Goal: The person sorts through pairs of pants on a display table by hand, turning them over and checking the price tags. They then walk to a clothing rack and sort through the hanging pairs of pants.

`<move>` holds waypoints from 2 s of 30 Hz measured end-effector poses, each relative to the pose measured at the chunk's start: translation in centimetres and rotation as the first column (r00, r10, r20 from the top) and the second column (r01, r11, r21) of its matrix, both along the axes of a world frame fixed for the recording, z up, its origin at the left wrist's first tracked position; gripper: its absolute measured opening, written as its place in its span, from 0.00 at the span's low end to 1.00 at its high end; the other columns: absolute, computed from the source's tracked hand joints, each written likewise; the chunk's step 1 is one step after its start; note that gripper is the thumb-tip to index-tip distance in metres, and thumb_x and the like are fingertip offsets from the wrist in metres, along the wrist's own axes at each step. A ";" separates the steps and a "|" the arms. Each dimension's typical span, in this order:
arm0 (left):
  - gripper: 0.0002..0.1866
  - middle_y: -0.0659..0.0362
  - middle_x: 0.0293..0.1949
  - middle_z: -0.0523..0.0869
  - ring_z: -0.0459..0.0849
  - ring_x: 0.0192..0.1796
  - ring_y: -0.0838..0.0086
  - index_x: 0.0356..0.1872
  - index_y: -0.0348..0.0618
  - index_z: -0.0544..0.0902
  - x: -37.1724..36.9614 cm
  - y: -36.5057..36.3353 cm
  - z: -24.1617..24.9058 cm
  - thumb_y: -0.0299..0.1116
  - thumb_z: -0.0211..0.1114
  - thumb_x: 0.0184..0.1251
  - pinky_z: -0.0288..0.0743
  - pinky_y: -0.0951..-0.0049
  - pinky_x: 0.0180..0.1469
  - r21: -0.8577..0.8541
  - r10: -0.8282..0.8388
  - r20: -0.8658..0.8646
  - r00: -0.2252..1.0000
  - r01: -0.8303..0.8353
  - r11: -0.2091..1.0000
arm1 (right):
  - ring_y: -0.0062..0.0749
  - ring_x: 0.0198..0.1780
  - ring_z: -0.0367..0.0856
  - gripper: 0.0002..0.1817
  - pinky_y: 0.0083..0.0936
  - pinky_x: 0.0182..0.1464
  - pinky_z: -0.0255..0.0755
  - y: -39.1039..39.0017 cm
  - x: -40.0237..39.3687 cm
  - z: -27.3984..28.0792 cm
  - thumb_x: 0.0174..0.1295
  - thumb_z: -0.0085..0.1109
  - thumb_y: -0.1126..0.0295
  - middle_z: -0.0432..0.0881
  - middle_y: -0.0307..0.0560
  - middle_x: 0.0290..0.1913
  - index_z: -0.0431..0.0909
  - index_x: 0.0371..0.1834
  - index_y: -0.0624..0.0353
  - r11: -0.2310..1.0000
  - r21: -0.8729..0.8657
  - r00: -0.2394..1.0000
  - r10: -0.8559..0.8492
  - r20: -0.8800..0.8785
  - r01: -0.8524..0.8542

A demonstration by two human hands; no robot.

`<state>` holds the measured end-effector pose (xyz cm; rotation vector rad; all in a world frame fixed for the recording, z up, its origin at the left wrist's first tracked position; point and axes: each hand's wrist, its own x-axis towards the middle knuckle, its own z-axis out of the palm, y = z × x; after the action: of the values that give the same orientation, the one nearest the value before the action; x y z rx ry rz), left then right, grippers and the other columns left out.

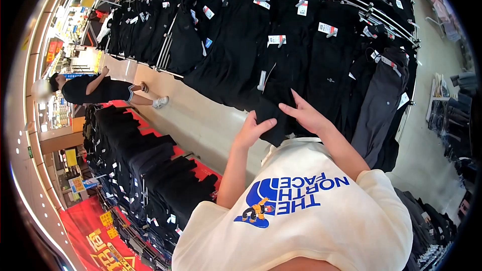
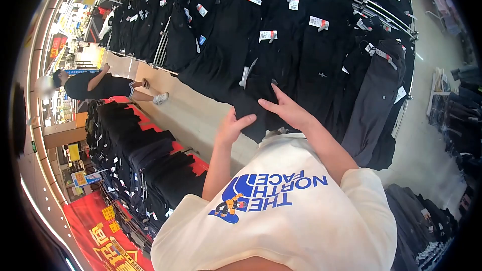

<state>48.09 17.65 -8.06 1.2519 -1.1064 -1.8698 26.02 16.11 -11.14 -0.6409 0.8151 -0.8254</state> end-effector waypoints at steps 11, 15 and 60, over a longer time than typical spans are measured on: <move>0.20 0.61 0.46 0.91 0.87 0.46 0.78 0.57 0.32 0.85 1.5 4.7 -2.7 0.34 0.76 0.69 0.82 0.73 0.51 0.092 -0.008 0.143 0.990 -0.005 0.996 | 0.38 0.64 0.84 0.27 0.34 0.67 0.78 -6.2 1.3 -7.8 0.76 0.59 0.72 0.83 0.52 0.66 0.68 0.76 0.67 0.952 0.129 0.943 -0.246 -0.226 0.279; 0.26 0.57 0.43 0.91 0.88 0.44 0.75 0.56 0.31 0.85 3.2 7.8 -3.2 0.40 0.79 0.65 0.83 0.72 0.47 0.100 0.032 0.336 0.941 -0.069 0.993 | 0.44 0.62 0.85 0.25 0.43 0.65 0.80 -12.6 0.7 -10.7 0.77 0.55 0.75 0.84 0.52 0.64 0.70 0.76 0.62 0.871 0.187 0.888 -0.424 -0.177 0.454; 0.42 0.45 0.87 0.44 0.34 0.86 0.30 0.84 0.53 0.61 -4.6 2.2 -17.4 0.55 0.62 0.74 0.35 0.23 0.80 -0.185 0.092 0.978 0.187 0.577 0.796 | 0.56 0.69 0.74 0.30 0.44 0.71 0.72 0.6 -11.9 -23.9 0.63 0.68 0.69 0.72 0.59 0.70 0.73 0.69 0.61 0.862 -0.293 0.131 -0.375 -0.918 0.414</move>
<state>43.44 19.88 -25.42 1.9847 -2.4440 -0.5026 14.12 16.67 -35.08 -0.9267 2.2808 -0.8327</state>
